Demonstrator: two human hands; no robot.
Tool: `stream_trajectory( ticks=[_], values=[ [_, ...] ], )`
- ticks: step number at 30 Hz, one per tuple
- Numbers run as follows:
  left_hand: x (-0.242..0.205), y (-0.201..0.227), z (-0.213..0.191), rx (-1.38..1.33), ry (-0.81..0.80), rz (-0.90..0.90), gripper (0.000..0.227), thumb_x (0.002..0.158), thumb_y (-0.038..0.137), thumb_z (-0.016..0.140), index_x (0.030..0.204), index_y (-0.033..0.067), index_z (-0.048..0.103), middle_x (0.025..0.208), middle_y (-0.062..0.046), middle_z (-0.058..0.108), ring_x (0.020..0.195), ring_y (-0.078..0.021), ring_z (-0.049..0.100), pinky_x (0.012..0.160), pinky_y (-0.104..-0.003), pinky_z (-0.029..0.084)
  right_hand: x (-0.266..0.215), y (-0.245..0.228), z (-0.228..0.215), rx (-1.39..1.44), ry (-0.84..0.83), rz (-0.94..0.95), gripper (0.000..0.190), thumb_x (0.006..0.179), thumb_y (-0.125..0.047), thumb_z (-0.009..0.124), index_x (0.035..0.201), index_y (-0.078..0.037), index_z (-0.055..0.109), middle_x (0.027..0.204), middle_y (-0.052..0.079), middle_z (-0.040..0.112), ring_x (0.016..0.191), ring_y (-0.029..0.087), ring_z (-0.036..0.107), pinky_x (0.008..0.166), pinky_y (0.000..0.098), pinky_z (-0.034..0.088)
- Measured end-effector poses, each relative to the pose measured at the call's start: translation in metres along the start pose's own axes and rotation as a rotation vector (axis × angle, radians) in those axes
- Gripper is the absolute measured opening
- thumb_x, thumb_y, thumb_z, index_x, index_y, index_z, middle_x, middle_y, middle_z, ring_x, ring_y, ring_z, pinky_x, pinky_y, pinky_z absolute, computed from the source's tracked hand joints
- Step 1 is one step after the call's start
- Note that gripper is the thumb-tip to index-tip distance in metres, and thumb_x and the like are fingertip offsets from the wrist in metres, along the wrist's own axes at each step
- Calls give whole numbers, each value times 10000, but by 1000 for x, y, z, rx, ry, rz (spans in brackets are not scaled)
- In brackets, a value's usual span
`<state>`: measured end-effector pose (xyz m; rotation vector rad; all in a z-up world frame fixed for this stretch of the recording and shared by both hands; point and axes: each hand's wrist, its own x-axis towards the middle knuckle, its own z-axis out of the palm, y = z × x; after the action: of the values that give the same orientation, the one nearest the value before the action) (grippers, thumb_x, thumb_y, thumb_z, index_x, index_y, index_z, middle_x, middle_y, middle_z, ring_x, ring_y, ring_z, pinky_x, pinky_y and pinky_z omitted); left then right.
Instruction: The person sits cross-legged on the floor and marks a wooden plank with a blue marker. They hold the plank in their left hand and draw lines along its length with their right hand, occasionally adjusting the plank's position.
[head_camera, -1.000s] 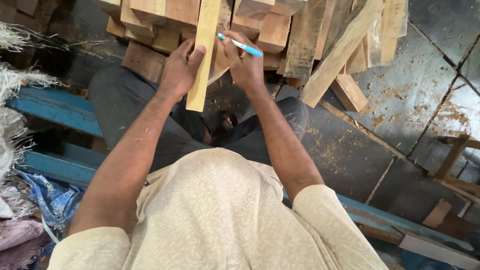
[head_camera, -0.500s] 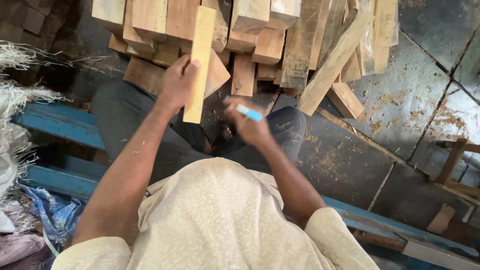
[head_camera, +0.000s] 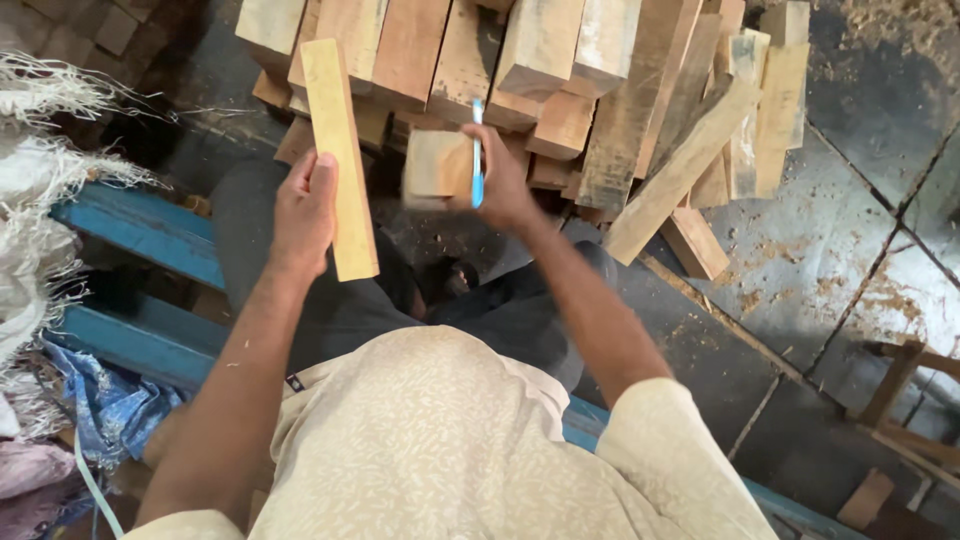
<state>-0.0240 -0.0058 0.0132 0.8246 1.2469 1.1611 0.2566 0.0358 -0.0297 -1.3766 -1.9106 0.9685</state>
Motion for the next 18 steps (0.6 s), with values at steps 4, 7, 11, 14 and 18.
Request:
stream_trajectory(
  ticks=[4, 7, 11, 14, 18],
  values=[
    [6, -14, 23, -65, -78, 49, 355, 1096, 292, 525, 1301, 21, 627, 1058, 21, 640, 924, -37, 565, 819, -237, 496, -28, -18, 71, -85, 460, 216, 1125, 604, -337, 1003, 1455, -10, 344, 1383, 218, 453, 1303, 389, 473, 1102, 478, 415],
    [11, -13, 42, 42, -124, 92, 349, 1097, 286, 515, 1298, 23, 629, 1072, 26, 639, 945, -32, 556, 835, -233, 493, -27, -25, 88, -20, 602, 255, 1128, 635, -334, 970, 1477, 14, 305, 1392, 247, 418, 1314, 417, 443, 1114, 496, 391],
    [17, -9, 60, 81, -207, 30, 319, 1098, 290, 512, 1234, 35, 646, 986, 27, 605, 870, -39, 516, 766, -240, 469, -31, -21, 86, -74, 566, 229, 1052, 689, -318, 957, 1454, 15, 316, 1373, 260, 431, 1301, 444, 442, 1114, 512, 371],
    [16, -7, 70, 85, -234, -13, 304, 1092, 294, 517, 1197, 41, 650, 941, 28, 585, 836, -44, 505, 739, -242, 460, -33, -12, 86, -102, 536, 223, 969, 738, -226, 900, 1480, 6, 323, 1377, 257, 459, 1304, 449, 457, 1117, 515, 373],
    [19, -2, 76, 96, -251, 6, 302, 1084, 297, 521, 1208, 47, 637, 967, 43, 618, 858, -30, 531, 764, -234, 477, -34, -6, 89, -72, 541, 191, 899, 771, -140, 843, 1491, 2, 323, 1387, 263, 457, 1301, 450, 466, 1131, 504, 391]
  ],
)
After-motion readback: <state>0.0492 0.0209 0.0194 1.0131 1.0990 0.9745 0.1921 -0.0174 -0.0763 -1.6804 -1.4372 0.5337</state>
